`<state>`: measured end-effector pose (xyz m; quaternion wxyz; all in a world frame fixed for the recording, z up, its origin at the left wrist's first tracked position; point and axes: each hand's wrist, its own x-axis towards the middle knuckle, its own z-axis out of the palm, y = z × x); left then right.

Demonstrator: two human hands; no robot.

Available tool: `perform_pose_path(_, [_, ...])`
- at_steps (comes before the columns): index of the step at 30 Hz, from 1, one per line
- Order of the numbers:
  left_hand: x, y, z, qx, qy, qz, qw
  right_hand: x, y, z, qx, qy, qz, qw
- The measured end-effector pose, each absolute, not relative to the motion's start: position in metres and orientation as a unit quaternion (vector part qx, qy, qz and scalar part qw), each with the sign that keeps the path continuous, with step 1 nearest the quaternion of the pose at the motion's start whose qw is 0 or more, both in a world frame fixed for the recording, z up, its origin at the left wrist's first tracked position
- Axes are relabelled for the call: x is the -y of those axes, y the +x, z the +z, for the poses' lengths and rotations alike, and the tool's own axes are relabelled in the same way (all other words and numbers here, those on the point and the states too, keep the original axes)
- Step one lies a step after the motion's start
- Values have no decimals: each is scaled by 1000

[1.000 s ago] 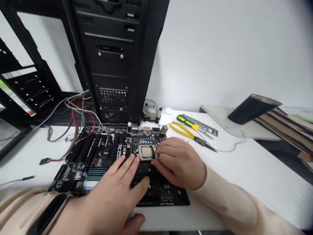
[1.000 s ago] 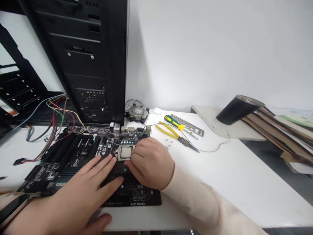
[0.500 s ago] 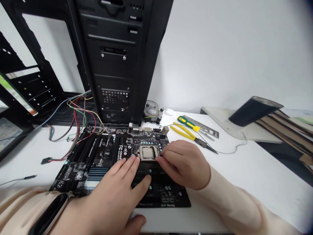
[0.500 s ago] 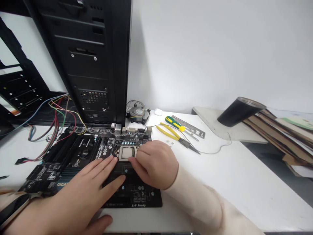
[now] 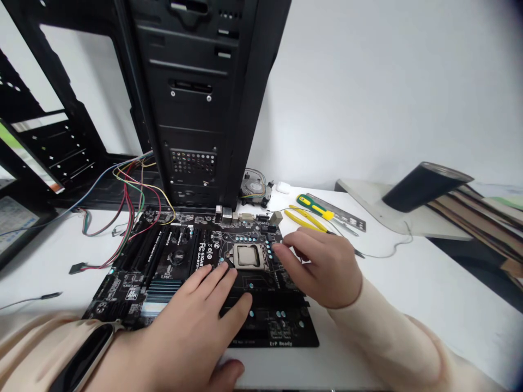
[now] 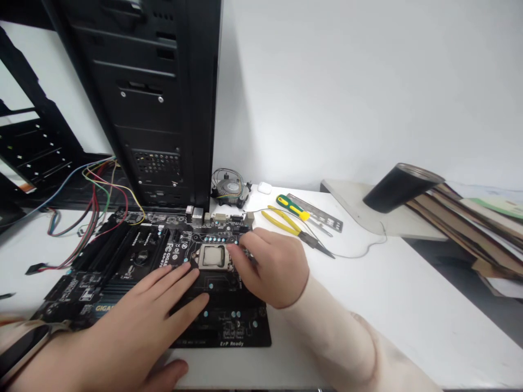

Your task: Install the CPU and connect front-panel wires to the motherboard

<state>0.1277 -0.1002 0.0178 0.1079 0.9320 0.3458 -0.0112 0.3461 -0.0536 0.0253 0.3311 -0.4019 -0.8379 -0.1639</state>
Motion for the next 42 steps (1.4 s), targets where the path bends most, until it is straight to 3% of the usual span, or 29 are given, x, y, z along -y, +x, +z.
perform_pose_path(8, [99,129,18,-344,933,-24,102,56,340,26,900,-286,-19,329])
perform_pose_path(15, [99,125,12,-338,932,15,130,55,339,20,883,-265,72,380])
perform_pose_path(25, [100,123,11,-333,936,18,114,60,337,24,844,-364,71,387])
perform_pose_path(42, [103,124,4,-322,943,25,84,60,330,11,887,-275,125,349])
